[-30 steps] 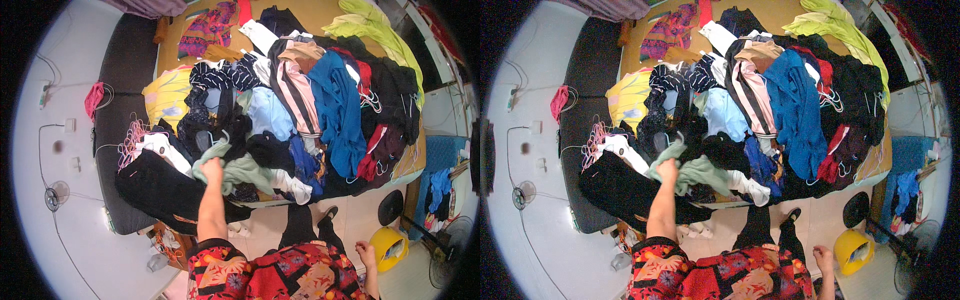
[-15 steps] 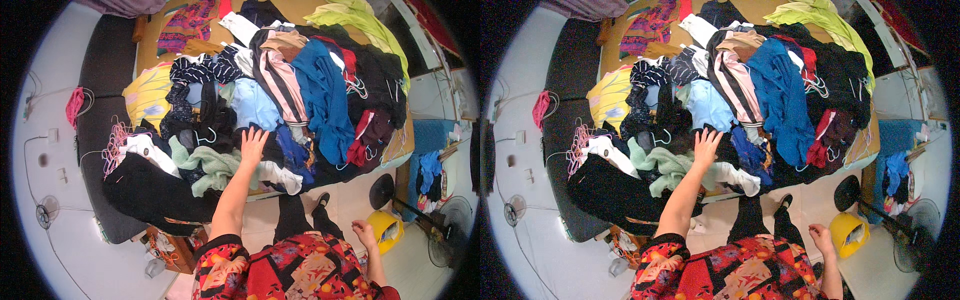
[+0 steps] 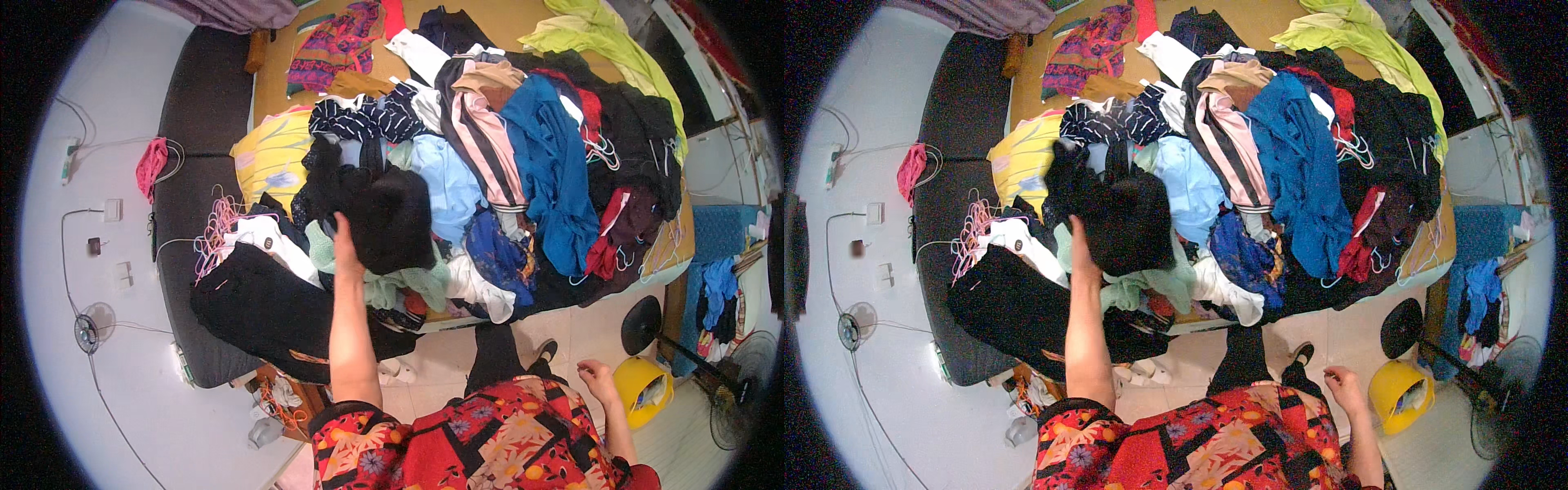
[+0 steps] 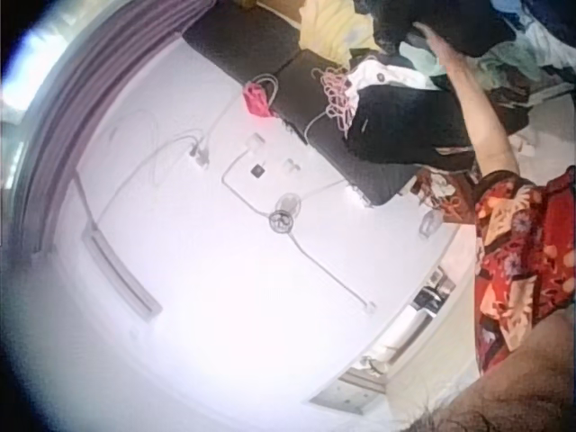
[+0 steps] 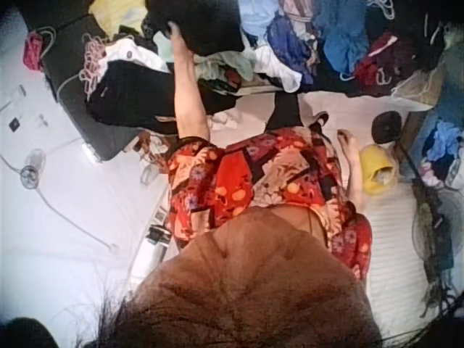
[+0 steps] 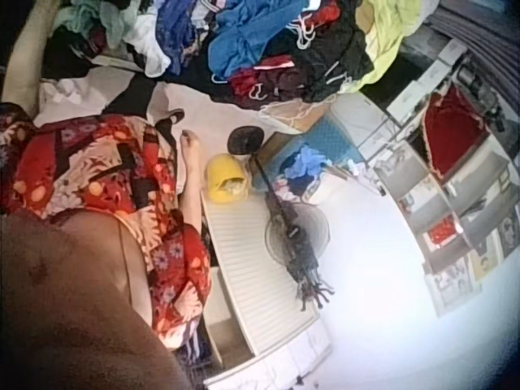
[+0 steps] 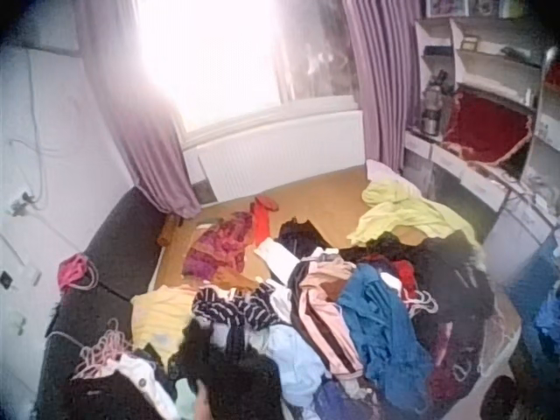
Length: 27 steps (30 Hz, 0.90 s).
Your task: The person holds up black shorts, places them on a pink hanger, and sets them on a bed before picking through a pile of clothes and selecting a pair of silver shorts to inspect and prepare for hanging.
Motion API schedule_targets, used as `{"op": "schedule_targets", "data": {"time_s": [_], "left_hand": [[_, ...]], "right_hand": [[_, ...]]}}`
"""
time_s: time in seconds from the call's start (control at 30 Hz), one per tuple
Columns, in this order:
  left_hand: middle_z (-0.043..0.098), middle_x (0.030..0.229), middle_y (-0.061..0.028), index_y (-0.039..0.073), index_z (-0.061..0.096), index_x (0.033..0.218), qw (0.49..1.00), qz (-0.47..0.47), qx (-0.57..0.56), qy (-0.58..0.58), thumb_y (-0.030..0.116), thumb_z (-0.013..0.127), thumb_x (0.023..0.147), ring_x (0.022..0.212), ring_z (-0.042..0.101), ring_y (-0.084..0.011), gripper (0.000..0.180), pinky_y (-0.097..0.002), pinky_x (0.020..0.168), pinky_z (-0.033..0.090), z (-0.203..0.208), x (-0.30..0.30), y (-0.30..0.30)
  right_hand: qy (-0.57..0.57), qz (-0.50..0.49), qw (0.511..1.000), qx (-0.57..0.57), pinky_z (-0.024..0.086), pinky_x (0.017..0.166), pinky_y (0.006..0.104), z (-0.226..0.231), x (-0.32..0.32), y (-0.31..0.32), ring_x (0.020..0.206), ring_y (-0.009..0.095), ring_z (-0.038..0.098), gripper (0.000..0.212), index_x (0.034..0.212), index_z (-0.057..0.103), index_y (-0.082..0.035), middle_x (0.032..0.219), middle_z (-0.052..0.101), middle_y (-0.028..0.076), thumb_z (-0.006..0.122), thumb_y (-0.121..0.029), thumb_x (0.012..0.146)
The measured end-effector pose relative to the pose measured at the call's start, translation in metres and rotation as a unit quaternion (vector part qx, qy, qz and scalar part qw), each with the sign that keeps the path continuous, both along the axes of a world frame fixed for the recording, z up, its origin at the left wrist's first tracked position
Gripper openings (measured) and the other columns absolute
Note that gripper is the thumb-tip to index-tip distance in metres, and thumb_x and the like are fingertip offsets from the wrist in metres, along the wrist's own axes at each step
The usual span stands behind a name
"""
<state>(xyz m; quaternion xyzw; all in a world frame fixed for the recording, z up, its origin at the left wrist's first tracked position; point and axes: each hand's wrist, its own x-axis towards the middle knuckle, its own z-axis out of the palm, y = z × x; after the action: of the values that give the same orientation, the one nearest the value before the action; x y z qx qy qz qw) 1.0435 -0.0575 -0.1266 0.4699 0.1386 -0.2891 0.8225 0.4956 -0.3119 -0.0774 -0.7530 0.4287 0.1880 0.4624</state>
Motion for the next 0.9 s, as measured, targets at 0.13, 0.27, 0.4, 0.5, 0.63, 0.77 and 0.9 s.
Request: {"op": "schedule_targets", "data": {"time_s": [0.13, 0.27, 0.4, 0.5, 0.63, 0.77, 0.9], "left_hand": [[0.06, 0.114, -0.0149, -0.003, 0.056, 0.114, 0.928, -0.048, 0.337, -0.15, 0.048, 0.054, 0.088, 0.101, 0.059, -0.0266, 0.058, -0.0371, 0.087, 0.047, 0.026, 0.021, 0.015], [0.062, 0.096, -0.0298, -0.008, 0.062, 0.098, 0.575, -0.226, 0.732, -0.288, 0.059, 0.056, 0.077, 0.095, 0.059, -0.0418, 0.07, -0.0472, 0.081, 0.046, -0.006, 0.046, 0.042], [0.054, 0.112, -0.0169, 0.005, 0.057, 0.112, 0.548, -0.164, 0.709, -0.413, 0.027, 0.072, 0.072, 0.104, 0.051, -0.0377, 0.048, -0.0443, 0.087, 0.043, -0.033, 0.027, 0.002], [0.058, 0.101, -0.0166, 0.003, 0.062, 0.104, 0.706, -0.179, 0.536, -0.427, 0.021, 0.069, 0.071, 0.096, 0.056, -0.0328, 0.038, -0.04, 0.086, 0.044, -0.059, -0.003, -0.068], [0.062, 0.105, -0.0163, 0.001, 0.061, 0.109, 0.775, -0.267, 0.459, -0.343, 0.025, 0.072, 0.069, 0.098, 0.06, -0.0282, 0.048, -0.0358, 0.087, 0.046, -0.091, -0.066, -0.151], [0.061, 0.111, -0.0169, 0.001, 0.059, 0.112, 0.824, -0.341, 0.372, -0.259, 0.025, 0.072, 0.068, 0.103, 0.059, -0.0282, 0.052, -0.0357, 0.089, 0.045, -0.105, -0.125, -0.218], [0.057, 0.119, -0.0178, 0.002, 0.052, 0.123, 0.799, -0.352, 0.396, -0.283, 0.028, 0.072, 0.07, 0.11, 0.056, -0.0286, 0.062, -0.0347, 0.096, 0.041, -0.107, -0.159, -0.264]], "right_hand": [[-0.036, -0.015, 0.999, -0.009, 0.051, 0.069, 0.0329, -0.004, -0.007, -0.011, 0.081, 0.024, 0.065, 0.022, 0.099, 0.064, 0.0, 0.092, 0.066, 0.016, 0.063, -0.007, 0.078], [-0.015, 0.003, 0.999, -0.034, 0.051, 0.071, 0.0334, -0.001, -0.023, -0.024, 0.081, 0.026, 0.064, 0.023, 0.099, 0.064, -0.001, 0.092, 0.065, 0.016, 0.063, -0.009, 0.077], [-0.009, 0.01, 0.999, -0.042, 0.051, 0.072, 0.0309, -0.007, -0.04, -0.024, 0.081, 0.022, 0.064, 0.022, 0.097, 0.065, 0.0, 0.089, 0.065, 0.016, 0.062, -0.008, 0.077], [0.02, -0.002, 1.0, -0.007, 0.051, 0.075, 0.0345, -0.023, -0.05, -0.025, 0.082, 0.028, 0.064, 0.023, 0.097, 0.065, -0.001, 0.092, 0.065, 0.017, 0.062, -0.01, 0.077], [-0.05, 0.04, 0.998, -0.009, 0.049, 0.082, 0.0373, -0.038, -0.047, -0.042, 0.092, 0.032, 0.062, 0.024, 0.098, 0.065, -0.002, 0.097, 0.064, 0.019, 0.063, -0.011, 0.076], [-0.055, 0.068, 0.996, -0.006, 0.048, 0.084, 0.0378, -0.051, -0.053, -0.071, 0.095, 0.032, 0.061, 0.026, 0.1, 0.065, -0.003, 0.098, 0.065, 0.017, 0.064, -0.015, 0.077], [-0.069, 0.079, 0.994, 0.015, 0.049, 0.083, 0.0381, -0.062, -0.055, -0.111, 0.092, 0.032, 0.062, 0.025, 0.099, 0.065, -0.003, 0.098, 0.065, 0.017, 0.063, -0.015, 0.078]]}}
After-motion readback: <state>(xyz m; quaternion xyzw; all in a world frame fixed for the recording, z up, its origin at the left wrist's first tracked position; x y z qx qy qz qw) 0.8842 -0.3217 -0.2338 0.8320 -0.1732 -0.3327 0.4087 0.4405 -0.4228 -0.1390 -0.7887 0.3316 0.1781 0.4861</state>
